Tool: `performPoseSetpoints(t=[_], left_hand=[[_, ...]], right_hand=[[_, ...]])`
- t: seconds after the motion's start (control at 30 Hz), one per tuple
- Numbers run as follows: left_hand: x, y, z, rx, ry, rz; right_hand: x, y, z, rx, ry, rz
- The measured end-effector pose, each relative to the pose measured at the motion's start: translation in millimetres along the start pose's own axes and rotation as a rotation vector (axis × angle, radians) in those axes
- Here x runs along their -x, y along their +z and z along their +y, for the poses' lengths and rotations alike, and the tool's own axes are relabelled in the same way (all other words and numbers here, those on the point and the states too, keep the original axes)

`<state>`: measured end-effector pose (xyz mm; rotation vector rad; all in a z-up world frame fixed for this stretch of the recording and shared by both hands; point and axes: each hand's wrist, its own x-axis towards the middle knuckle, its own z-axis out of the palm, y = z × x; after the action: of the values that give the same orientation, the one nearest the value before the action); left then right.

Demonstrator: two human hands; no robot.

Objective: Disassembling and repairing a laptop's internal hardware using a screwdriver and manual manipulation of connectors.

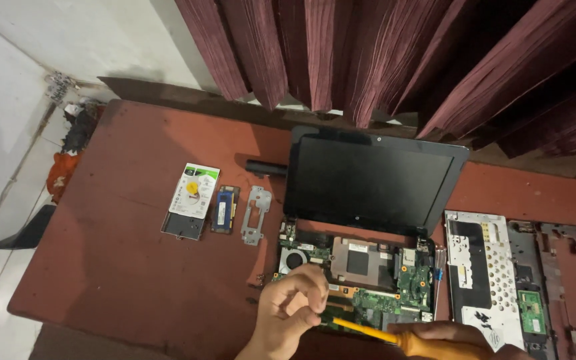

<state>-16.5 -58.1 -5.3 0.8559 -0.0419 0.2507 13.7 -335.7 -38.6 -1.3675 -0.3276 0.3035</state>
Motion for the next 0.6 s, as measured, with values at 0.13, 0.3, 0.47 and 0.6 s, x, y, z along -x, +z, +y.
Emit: performPoseSetpoints(t=[0.13,0.3,0.47,0.6], left_hand=[[-1.5,-2.5,-0.9,-0.070,0.033,0.036],[-4.7,-1.0,4.9,-0.436,0.305,0.084],[-4.7,0.8,3.2,-0.384,0.345,0.134],[-0.4,-1.3,-5.6,-0.250,0.302,0.148]], right_hand=[[0.7,-41.0,19.2,-0.402,0.435,-0.073],[-11.4,-31.7,21.4,-0.766,0.178,-0.553],[-2.4,11.3,-19.5,-0.483,0.204,-0.130],[-10.4,7.5,-24.3,-0.542,0.291,-0.240]])
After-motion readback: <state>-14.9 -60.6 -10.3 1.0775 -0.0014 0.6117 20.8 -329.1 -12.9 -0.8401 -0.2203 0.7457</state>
